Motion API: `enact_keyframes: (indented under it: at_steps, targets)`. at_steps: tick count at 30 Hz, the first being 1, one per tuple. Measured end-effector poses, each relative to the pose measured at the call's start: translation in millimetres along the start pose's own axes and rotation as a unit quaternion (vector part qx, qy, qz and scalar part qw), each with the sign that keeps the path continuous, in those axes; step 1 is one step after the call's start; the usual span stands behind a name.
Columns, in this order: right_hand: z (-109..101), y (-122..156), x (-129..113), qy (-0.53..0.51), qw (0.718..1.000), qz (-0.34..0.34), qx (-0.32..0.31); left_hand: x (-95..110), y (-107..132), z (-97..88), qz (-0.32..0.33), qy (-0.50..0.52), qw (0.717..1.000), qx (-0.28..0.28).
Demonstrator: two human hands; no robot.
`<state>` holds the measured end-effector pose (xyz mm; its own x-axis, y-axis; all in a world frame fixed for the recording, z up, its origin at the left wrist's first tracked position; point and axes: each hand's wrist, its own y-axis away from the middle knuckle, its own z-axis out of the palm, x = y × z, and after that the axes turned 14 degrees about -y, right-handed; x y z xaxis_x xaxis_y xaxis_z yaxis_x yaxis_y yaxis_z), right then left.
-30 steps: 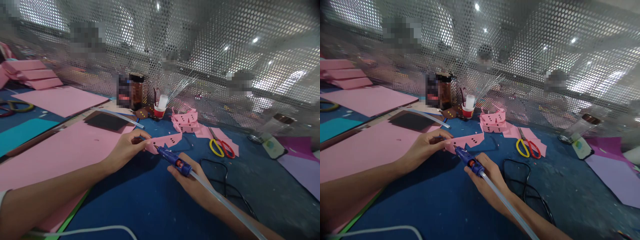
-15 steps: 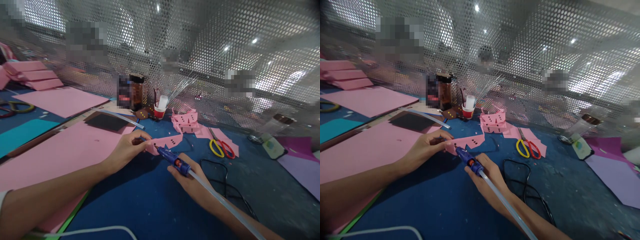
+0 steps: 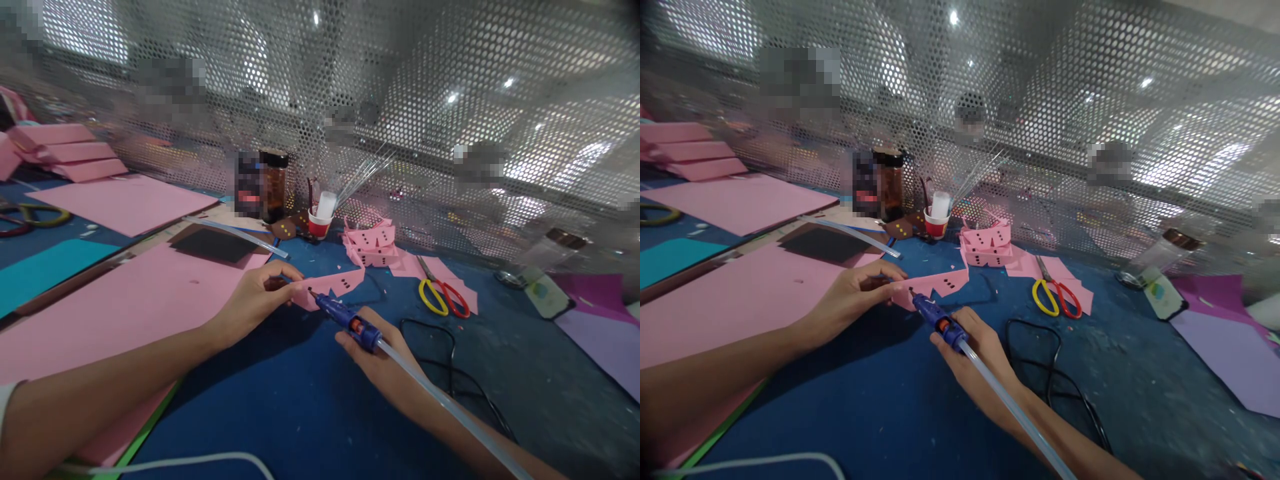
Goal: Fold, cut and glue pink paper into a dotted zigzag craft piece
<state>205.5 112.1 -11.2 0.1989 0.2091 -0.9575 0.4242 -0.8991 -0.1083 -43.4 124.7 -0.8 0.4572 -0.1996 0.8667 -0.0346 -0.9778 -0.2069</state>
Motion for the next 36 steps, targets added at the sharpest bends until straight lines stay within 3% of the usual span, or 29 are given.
enact_keyframes:
  at_steps: [36]
  targets:
    - [-1.5, 0.9, 2.1, 0.008, 1.0, -0.002, 0.001, -1.6, -0.1, -0.2, 0.031, -0.022, 0.999, -0.003]
